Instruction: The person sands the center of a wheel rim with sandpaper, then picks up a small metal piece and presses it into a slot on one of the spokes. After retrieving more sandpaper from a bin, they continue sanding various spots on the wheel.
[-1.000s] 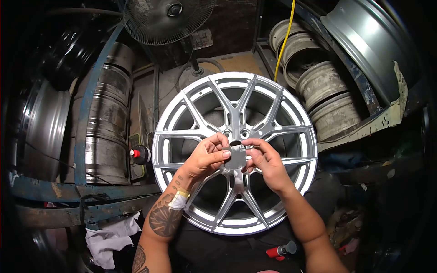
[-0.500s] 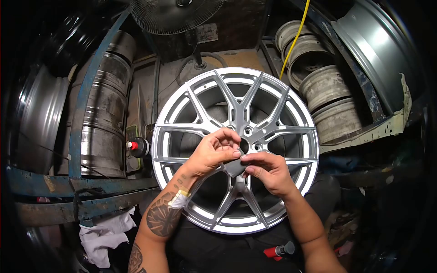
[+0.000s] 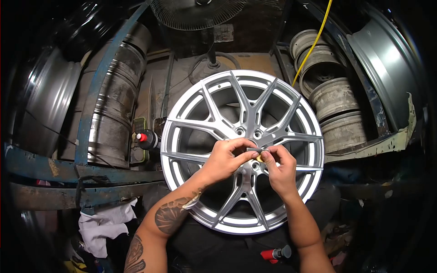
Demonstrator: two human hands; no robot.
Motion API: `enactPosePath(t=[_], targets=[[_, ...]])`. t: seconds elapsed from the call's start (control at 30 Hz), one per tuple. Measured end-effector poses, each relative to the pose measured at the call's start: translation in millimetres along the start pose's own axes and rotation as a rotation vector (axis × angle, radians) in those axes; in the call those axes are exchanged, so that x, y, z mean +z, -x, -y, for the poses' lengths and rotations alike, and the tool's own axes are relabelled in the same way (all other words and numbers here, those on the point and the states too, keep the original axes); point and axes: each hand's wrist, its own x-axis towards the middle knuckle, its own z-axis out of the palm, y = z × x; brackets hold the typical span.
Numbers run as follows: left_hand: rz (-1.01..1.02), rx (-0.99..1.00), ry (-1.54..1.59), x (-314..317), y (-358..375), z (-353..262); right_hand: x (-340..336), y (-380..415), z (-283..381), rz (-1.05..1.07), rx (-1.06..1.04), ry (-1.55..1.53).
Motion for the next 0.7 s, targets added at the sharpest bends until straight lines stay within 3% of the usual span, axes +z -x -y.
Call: enactPosePath(t=[0.07, 0.23, 0.33, 0.6, 0.7], targets=[[-0.045, 0.017, 0.075, 4, -1, 10, 2, 1, 1, 0.014, 0.015, -0.059], [0.125, -0.118, 0.089, -2, -2, 7, 6, 2, 0, 0.021, -0.002, -0.052], [0.064, -0.021, 0.027, 1, -1, 9, 6, 3, 4, 0.022, 0.072, -0.085], [-0.062, -0.049, -0.017, -3, -7, 21, 20, 3, 2, 0.07, 0.208, -0.318], [-0.103, 0.038, 0.015, -1, -11, 30, 17, 0, -4, 0.09, 0.219, -0.321]])
